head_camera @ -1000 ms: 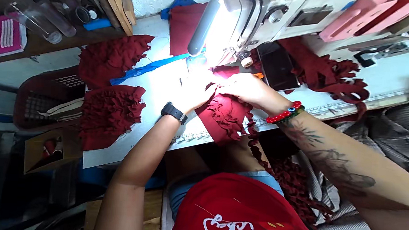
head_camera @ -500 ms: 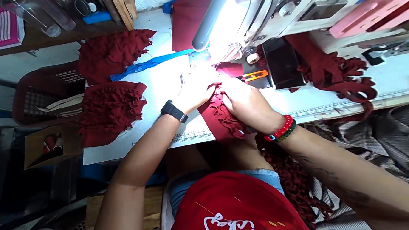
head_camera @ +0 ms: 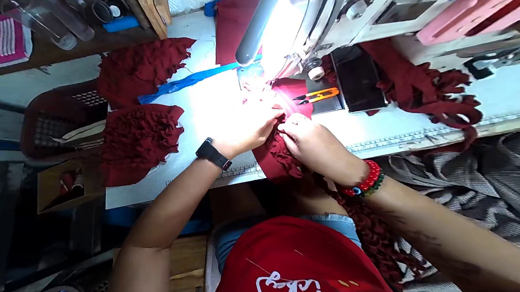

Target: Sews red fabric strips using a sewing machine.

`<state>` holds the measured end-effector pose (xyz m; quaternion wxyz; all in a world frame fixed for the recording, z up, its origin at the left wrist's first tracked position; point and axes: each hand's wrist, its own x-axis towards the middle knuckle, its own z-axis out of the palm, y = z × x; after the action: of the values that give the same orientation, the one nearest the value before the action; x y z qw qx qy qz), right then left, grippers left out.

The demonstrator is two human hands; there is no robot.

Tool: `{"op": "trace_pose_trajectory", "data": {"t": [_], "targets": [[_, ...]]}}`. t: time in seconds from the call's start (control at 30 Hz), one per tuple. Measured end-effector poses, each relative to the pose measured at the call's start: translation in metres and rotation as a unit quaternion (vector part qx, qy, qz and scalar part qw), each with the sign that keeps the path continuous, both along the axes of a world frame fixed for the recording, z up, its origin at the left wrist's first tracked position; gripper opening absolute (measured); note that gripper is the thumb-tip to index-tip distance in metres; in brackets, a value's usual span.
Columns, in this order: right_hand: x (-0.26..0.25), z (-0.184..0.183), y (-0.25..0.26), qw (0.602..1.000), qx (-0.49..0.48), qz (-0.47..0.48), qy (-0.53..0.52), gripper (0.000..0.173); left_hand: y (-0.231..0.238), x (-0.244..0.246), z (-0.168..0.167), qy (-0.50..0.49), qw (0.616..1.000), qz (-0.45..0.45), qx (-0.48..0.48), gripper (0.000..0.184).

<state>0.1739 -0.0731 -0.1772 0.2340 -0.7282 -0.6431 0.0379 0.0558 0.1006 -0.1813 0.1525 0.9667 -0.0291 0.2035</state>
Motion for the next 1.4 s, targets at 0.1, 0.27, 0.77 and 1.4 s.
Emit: {"op": "trace_pose_trajectory", "data": {"t": [0.1, 0.27, 0.77, 1.4], "targets": [[0.005, 0.006, -0.004, 0.998, -0.029, -0.029, 0.055, 0.023, 0.000, 0.000, -0.006, 0.057, 0.998, 0.021, -0.022, 0.032], [0.019, 0.025, -0.005, 0.952, -0.096, -0.105, 0.271, 0.041, 0.003, 0.009, -0.002, 0.045, 0.997, 0.034, -0.059, 0.027], [0.043, 0.027, 0.015, 0.894, -0.166, -0.086, 0.408, 0.020, 0.003, 0.010, -0.014, -0.041, 0.982, 0.070, -0.171, 0.018], [0.041, 0.024, 0.025, 0.934, -0.105, -0.122, 0.319, 0.031, 0.000, 0.008, -0.020, -0.032, 0.980, 0.112, -0.164, 0.019]]}}
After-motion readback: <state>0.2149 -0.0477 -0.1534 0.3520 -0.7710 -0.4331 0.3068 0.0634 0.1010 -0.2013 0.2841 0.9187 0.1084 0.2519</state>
